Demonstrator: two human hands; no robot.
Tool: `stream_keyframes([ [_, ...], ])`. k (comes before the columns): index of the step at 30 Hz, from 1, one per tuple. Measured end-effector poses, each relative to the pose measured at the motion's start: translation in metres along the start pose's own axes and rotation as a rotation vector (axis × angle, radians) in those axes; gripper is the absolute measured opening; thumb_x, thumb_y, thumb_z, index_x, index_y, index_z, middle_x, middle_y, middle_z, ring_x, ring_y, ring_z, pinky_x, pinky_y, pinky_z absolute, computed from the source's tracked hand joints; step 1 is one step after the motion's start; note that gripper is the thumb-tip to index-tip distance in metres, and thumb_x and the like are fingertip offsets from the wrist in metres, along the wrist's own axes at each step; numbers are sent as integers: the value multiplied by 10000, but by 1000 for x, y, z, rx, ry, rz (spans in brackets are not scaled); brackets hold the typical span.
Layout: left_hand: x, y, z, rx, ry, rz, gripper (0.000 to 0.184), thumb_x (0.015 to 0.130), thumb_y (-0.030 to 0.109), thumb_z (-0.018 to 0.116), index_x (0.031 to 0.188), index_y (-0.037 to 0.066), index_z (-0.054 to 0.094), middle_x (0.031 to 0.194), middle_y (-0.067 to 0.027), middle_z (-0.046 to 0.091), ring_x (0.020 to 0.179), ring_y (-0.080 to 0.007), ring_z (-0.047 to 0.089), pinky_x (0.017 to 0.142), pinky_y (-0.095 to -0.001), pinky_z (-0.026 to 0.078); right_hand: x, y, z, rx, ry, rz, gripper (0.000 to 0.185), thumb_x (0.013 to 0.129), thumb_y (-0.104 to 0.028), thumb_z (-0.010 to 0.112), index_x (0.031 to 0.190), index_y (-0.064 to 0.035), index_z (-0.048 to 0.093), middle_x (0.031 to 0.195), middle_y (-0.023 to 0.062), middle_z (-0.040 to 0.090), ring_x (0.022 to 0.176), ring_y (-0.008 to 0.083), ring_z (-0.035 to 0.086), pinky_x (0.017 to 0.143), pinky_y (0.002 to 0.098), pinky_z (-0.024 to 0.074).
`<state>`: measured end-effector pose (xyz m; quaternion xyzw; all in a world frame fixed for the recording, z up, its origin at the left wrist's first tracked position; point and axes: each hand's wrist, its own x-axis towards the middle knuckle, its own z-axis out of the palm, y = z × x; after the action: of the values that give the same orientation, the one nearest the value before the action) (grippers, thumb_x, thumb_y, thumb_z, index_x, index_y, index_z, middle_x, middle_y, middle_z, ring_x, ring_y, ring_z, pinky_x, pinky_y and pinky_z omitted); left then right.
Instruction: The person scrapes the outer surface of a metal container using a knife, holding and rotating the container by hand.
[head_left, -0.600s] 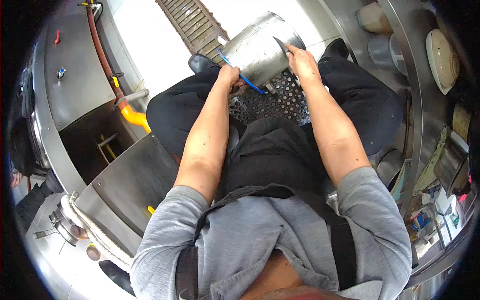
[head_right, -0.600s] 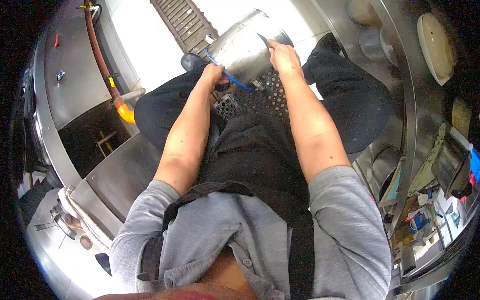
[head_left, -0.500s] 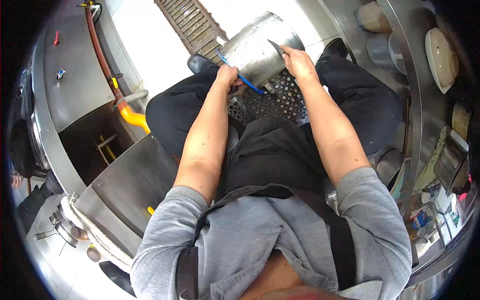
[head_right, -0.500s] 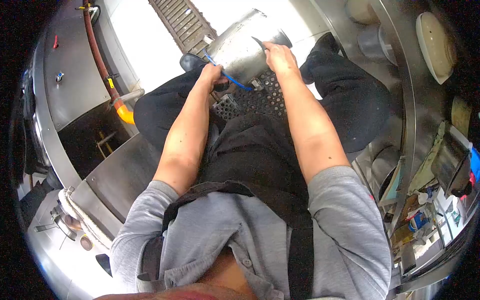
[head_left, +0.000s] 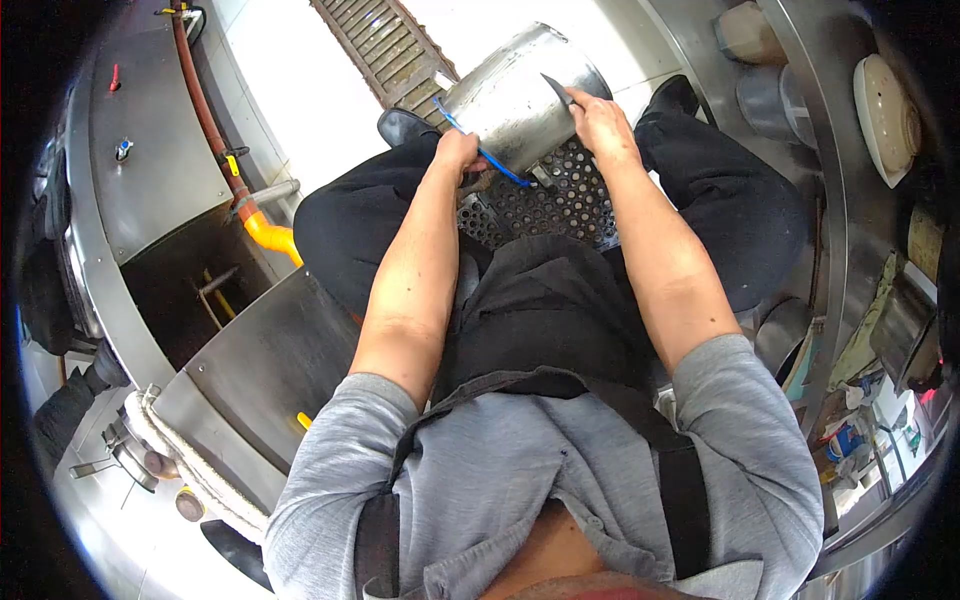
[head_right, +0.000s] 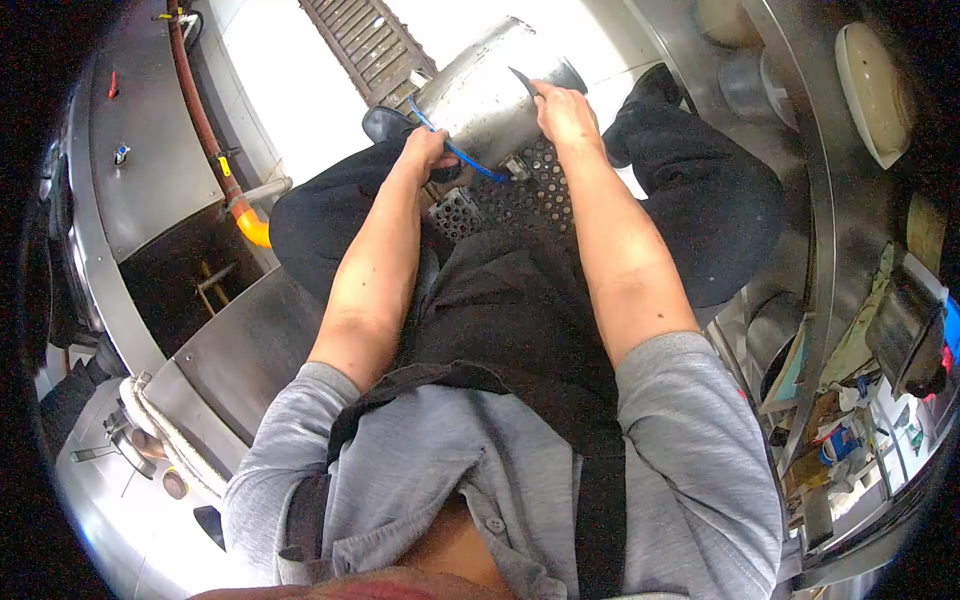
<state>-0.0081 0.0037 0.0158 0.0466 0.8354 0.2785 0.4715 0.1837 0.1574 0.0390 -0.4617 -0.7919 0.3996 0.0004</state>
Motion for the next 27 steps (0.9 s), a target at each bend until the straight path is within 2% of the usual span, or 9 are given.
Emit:
stream_keyframes([
  [8,2,-2,1,-1,-10,-3,270,857,78,443,995,-94,599,851,-193,676,644,-272,691,523,-364,590,-5,-4,-3,-23,-31,8,326,921,-183,520,1232,-237,600,1118,143,649,1049,341,605,946,433,467],
  [11,2,-2,1,16,-25,1,272,857,83,445,991,-95,601,853,-191,677,638,-270,690,516,-362,587,-11,-5,-5,-5,21,54,333,905,-199,552,1233,-208,607,1100,177,644,1063,343,593,954,407,452],
  [15,10,-6,0,-3,-29,41,277,856,84,444,995,-99,599,853,-196,676,638,-273,690,512,-363,586,-13,-6,6,-22,-67,-41,345,908,-201,546,1249,-218,595,1114,181,638,1068,349,589,958,411,447],
  [17,11,-7,0,9,-40,24,283,853,84,443,997,-106,596,855,-204,674,633,-277,689,516,-360,587,-12,-6,7,-27,-33,-48,308,914,-171,519,1196,-243,621,1075,171,648,1030,350,605,920,437,475],
  [21,8,-9,3,26,-13,26,290,853,90,444,992,-112,598,848,-205,675,636,-273,690,514,-357,585,-6,7,12,42,73,-72,312,906,-168,525,1195,-237,620,1056,175,651,999,354,612,894,450,476],
  [27,12,-7,0,63,-34,-15,290,849,94,455,983,-115,605,851,-204,681,643,-270,696,522,-356,585,-11,-6,15,-24,-86,-120,311,909,-157,517,1198,-219,613,1066,183,645,1013,373,602,897,460,475],
])
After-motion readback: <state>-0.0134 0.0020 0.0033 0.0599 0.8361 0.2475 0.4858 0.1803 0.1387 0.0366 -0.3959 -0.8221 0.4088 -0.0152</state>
